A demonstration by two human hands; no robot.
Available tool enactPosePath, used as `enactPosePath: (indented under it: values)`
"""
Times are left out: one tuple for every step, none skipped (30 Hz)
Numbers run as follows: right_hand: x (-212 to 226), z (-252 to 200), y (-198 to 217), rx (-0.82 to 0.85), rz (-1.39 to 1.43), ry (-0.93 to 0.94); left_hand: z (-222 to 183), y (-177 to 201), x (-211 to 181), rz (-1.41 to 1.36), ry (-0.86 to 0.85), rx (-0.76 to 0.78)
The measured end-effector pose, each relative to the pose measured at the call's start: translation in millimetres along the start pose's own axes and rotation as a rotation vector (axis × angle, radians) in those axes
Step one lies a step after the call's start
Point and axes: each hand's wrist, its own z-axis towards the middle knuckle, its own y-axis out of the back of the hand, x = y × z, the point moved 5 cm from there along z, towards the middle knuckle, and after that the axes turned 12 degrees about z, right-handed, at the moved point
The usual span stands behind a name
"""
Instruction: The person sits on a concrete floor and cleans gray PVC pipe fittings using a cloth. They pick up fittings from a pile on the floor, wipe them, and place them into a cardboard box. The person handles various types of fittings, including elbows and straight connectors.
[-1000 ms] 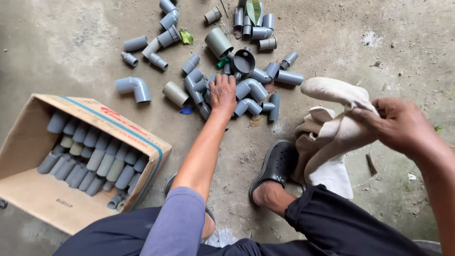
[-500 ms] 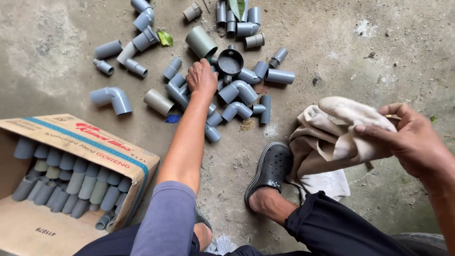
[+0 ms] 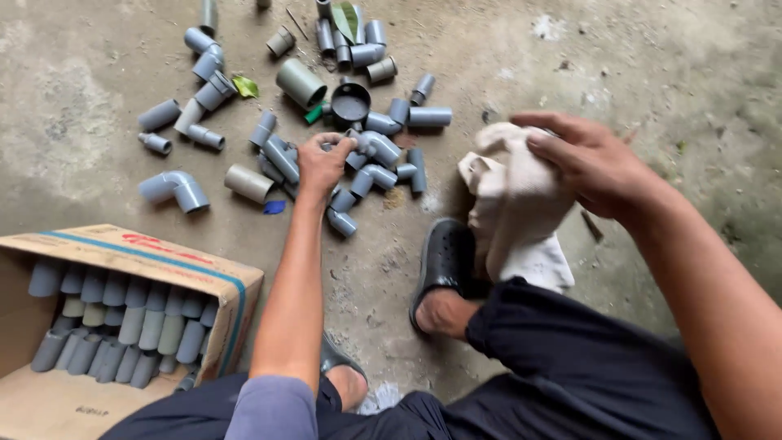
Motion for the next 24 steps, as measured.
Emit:
enactPosePath:
  values:
    - [-4.5,-6.4,-3.7,-0.002,-0.004,0.008,-19.9,-5.7,-7.5,-0.006,-0.005,-0.004]
    - [-2.5,-14.2,-9.4,0.023,0.157,0.145,-41.2,-18.5,-14.9,-0.221,-0.005,0.16]
    - [-0.2,-22.1,-15.3,0.062,0.318,0.287,-63.6,-27.9,-23.4,-0.433,-0.007,0.316]
    - [0.1,-21.6,-34.0,0.07,0.313,0.299,-90.4,-25.9,-53.6,-0.437,-0.016,0.304]
    - [8.6,-26.5,-53.7,0.078,0.183,0.536,-119.5,-26.5,-83.6,-0.523,-0.043,0.35]
    - [15.6,-33.6,-74.5,0.085,0.048,0.77,-148.7,-27.3,-113.8,-0.609,-0.07,0.396]
    - [8.8,-22.5,-77.2,0.094,0.048,0.781,-156.4,-31.8,-117.2,-0.61,-0.077,0.383]
    - [4.2,-13.4,-80.8,0.003,-0.236,0.862,-163.4,-34.7,-121.7,-0.614,-0.112,0.335]
    - [-1.0,-3.1,-85.0,-0.1,-0.52,0.933,-168.7,-38.6,-126.4,-0.616,-0.151,0.292]
    - [-0.9,-2.7,-81.5,-0.102,-0.518,0.946,-174.7,-25.8,-117.9,-0.615,-0.162,0.285]
    - [-5.4,5.2,-72.1,-0.158,-0.547,0.745,-180.0,-11.6,-114.5,-0.438,-0.261,0.237]
    - [-11.2,12.4,-63.0,-0.21,-0.569,0.543,-184.8,2.2,-110.5,-0.26,-0.358,0.185]
    - [9.2,-15.1,-62.9,-0.206,-0.572,0.543,-192.5,20.8,-115.6,-0.263,-0.354,0.182]
    - [21.3,-38.0,-57.8,-0.241,-0.385,0.35,-200.6,39.4,-122.4,-0.396,-0.404,0.229]
    - [31.8,-62.3,-55.2,-0.263,-0.205,0.15,-210.4,58.2,-128.0,-0.534,-0.447,0.273]
    - [27.2,-64.1,-46.5,-0.255,-0.216,0.145,-222.4,76.8,-132.2,-0.541,-0.436,0.267]
    - [22.2,-65.6,-38.2,-0.259,-0.255,0.11,-232.7,94.5,-138.8,-0.467,-0.451,0.317]
    - [17.2,-67.1,-29.8,-0.263,-0.294,0.074,-243.2,112.1,-145.1,-0.392,-0.465,0.366]
    - [11.9,-68.7,-16.2,-0.267,-0.292,0.078,-251.0,128.0,-150.9,-0.391,-0.471,0.366]
    - [11.8,-70.3,-3.4,-0.263,-0.254,0.186,-261.0,145.0,-161.6,-0.204,-0.618,0.308]
    - [12.5,-71.5,8.9,-0.255,-0.223,0.291,-272.0,160.8,-170.3,-0.02,-0.753,0.243]
    - [3.9,-58.9,31.9,-0.254,-0.228,0.293,-283.0,172.0,-173.8,-0.025,-0.752,0.24]
    - [4.3,-44.1,58.2,-0.275,0.145,0.389,-291.4,185.1,-181.0,0.067,-0.784,0.213]
    - [4.6,-27.8,85.3,-0.281,0.527,0.477,-299.0,197.6,-188.6,0.159,-0.813,0.185]
